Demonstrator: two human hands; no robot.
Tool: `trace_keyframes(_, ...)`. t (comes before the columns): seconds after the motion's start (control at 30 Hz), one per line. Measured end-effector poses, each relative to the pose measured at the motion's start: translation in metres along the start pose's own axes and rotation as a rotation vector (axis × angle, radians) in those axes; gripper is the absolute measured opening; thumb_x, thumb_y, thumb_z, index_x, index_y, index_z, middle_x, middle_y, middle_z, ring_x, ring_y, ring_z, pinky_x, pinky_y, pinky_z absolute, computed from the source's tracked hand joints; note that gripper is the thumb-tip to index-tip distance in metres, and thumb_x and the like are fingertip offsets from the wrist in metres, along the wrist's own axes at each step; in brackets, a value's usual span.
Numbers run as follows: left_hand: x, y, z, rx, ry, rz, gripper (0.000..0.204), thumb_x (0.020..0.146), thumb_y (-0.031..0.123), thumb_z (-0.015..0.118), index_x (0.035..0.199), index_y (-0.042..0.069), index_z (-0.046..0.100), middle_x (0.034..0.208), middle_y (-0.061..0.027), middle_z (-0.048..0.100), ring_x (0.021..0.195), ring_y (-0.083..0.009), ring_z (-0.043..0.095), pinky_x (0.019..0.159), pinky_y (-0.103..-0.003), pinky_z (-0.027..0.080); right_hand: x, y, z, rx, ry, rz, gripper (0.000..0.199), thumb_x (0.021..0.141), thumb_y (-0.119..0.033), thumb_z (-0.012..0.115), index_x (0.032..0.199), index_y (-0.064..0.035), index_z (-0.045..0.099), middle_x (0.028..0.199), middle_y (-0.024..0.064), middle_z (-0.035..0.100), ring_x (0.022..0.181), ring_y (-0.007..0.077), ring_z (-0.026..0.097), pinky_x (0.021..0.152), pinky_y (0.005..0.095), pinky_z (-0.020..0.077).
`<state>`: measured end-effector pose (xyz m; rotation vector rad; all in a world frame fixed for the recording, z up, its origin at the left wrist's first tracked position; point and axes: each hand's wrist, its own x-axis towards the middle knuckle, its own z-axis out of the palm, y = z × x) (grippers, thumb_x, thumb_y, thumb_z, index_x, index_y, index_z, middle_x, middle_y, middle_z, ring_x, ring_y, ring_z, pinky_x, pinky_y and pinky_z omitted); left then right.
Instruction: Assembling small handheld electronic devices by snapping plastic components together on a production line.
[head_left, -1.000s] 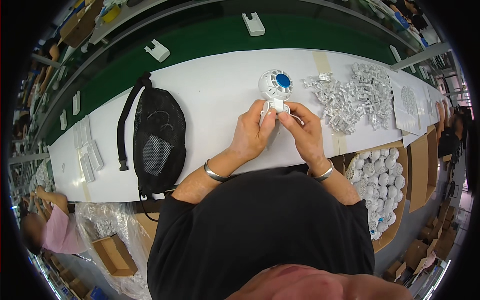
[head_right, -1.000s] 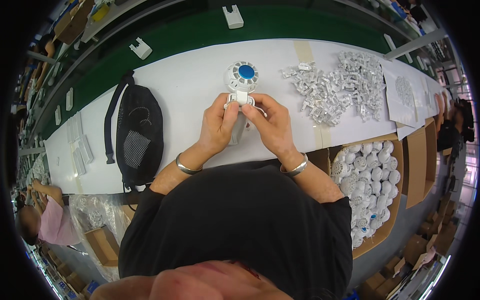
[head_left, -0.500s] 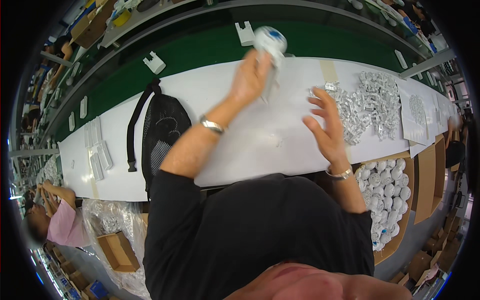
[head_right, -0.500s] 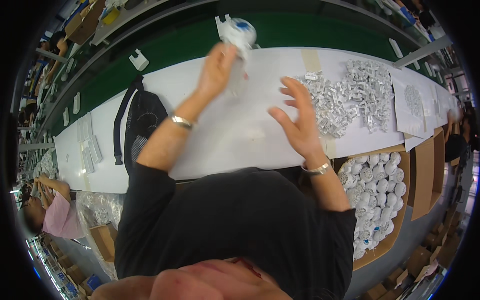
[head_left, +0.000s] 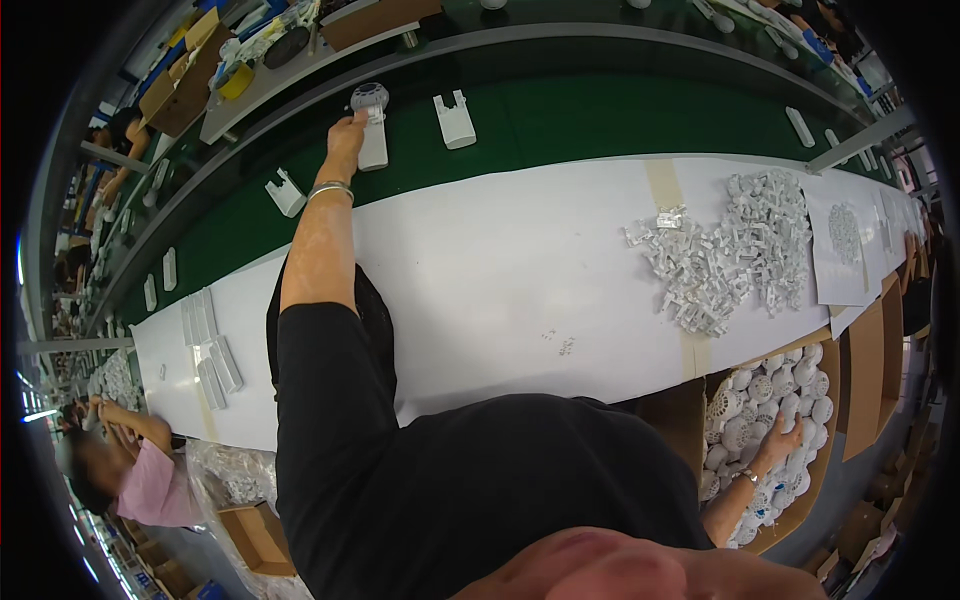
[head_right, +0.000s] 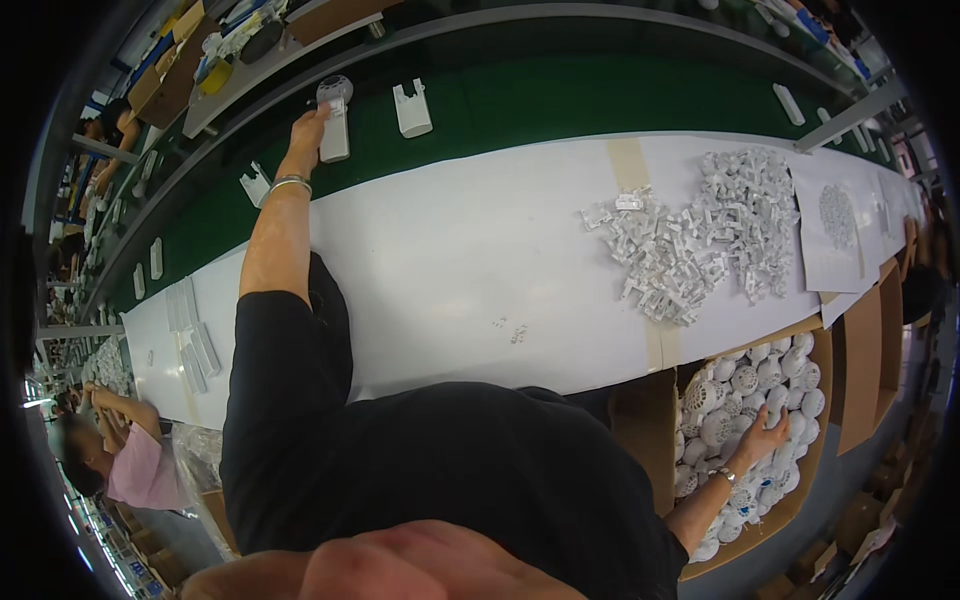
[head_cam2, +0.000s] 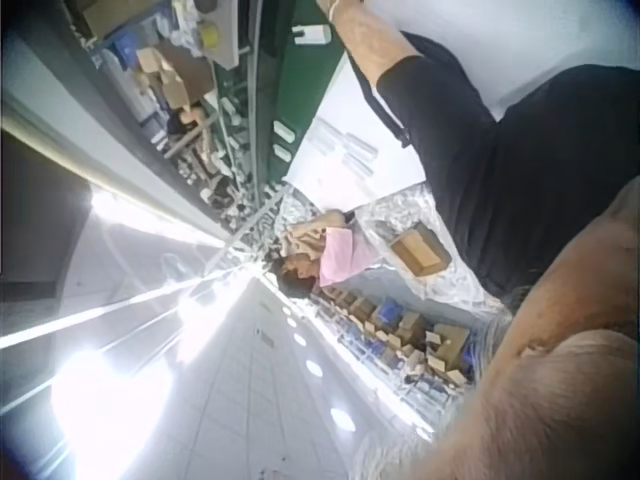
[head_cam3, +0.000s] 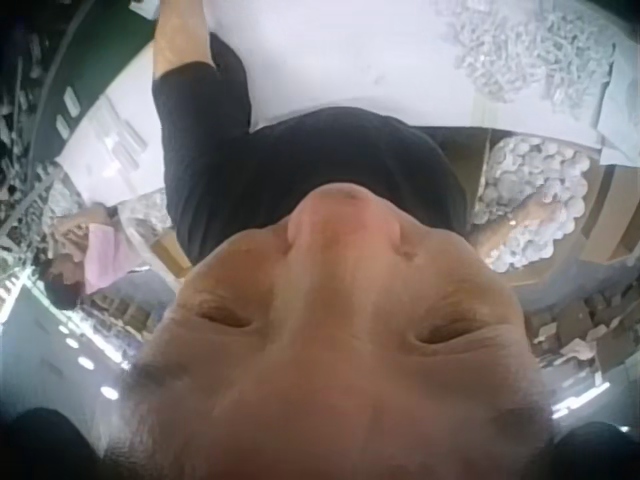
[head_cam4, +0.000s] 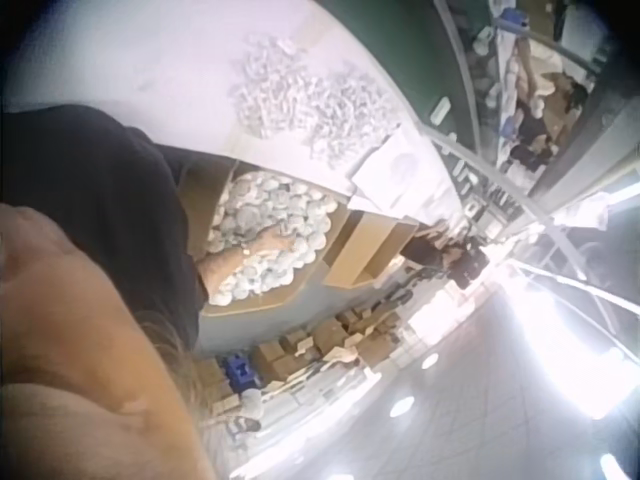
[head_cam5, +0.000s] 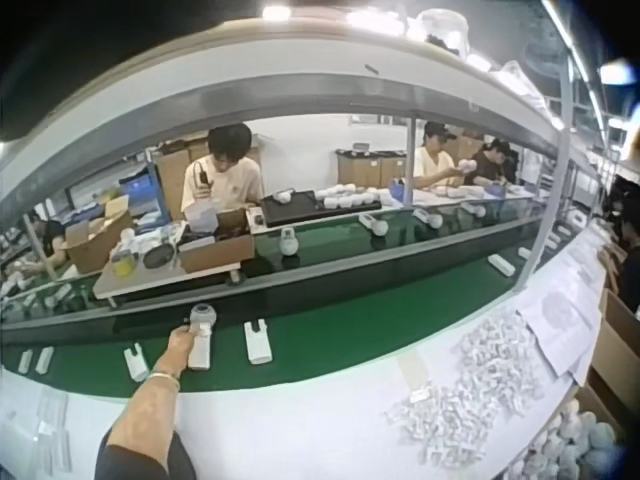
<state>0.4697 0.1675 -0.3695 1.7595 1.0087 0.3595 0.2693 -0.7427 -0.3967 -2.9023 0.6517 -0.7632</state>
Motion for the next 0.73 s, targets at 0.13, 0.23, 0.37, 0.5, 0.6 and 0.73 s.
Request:
trace_keyframes(0.13,0.0,-0.008,-0.013,0.174,-0.076,-0.099,0.044,0.088,0.039,0.062,0.112,0.002,0.065,0.106,-0.0124,0.066,0.091,-0.0236,0.063,0.082,-0.031,0.05,-0.02,0.019,0.047,0.068,-0.211,0.076,0.041,0.084,-0.032,0.066,0.112,-0.0013,0.064,0.107,0.0187,0.064,0.099,0.0308,0.059,0.089,0.0363,0.0466)
trace_keyframes(0.23,-0.002,-0.016,-0.019,0.357,0.072,-0.047,0.046,0.087,0.043,0.062,0.108,0.002,0.066,0.105,-0.0124,0.067,0.092,-0.0246,0.064,0.083,-0.032,0.05,-0.015,0.01,0.064,0.21,-0.508,0.233,0.038,0.084,-0.032,0.064,0.105,0.0004,0.066,0.097,0.0176,0.066,0.09,0.0301,0.061,0.082,0.0351,0.0481)
trace_keyframes(0.37,0.02,-0.037,-0.034,0.655,0.149,-0.021,0.049,0.087,0.048,0.059,0.105,0.002,0.068,0.104,-0.0144,0.067,0.095,-0.0278,0.065,0.084,-0.035,0.051,-0.013,-0.014,0.06,0.248,-0.538,0.226,0.037,0.085,-0.032,0.064,0.099,0.0013,0.068,0.091,0.0168,0.067,0.083,0.0298,0.062,0.078,0.0345,0.0489)
trace_keyframes(0.5,0.026,-0.046,-0.044,0.756,0.215,-0.005,0.059,0.083,0.056,0.057,0.097,0.0,0.067,0.1,-0.0176,0.068,0.094,-0.0321,0.066,0.083,-0.04,0.052,-0.021,-0.041,0.03,0.22,-0.42,0.052,0.037,0.085,-0.034,0.064,0.097,0.001,0.069,0.087,0.0165,0.067,0.078,0.0297,0.061,0.076,0.0351,0.0486)
trace_keyframes(0.6,-0.01,-0.028,-0.041,0.653,0.465,0.091,0.062,0.083,0.055,0.058,0.109,-0.002,0.056,0.114,-0.0213,0.056,0.105,-0.038,0.058,0.088,-0.043,0.049,-0.038,-0.047,0.0,0.097,-0.57,0.082,0.039,0.086,-0.036,0.064,0.104,-0.0016,0.067,0.103,0.0192,0.064,0.097,0.0324,0.057,0.083,0.0369,0.0469)
trace_keyframes(0.73,-0.036,-0.019,-0.092,0.803,0.877,0.144,0.068,0.079,0.057,0.063,0.119,0.004,0.048,0.118,-0.0188,0.051,0.11,-0.0364,0.053,0.092,-0.045,0.046,-0.059,-0.033,0.008,0.179,-0.621,-0.033,0.051,0.086,-0.043,0.064,0.119,-0.005,0.061,0.124,0.0213,0.054,0.108,0.0342,0.054,0.093,0.0371,0.0441)
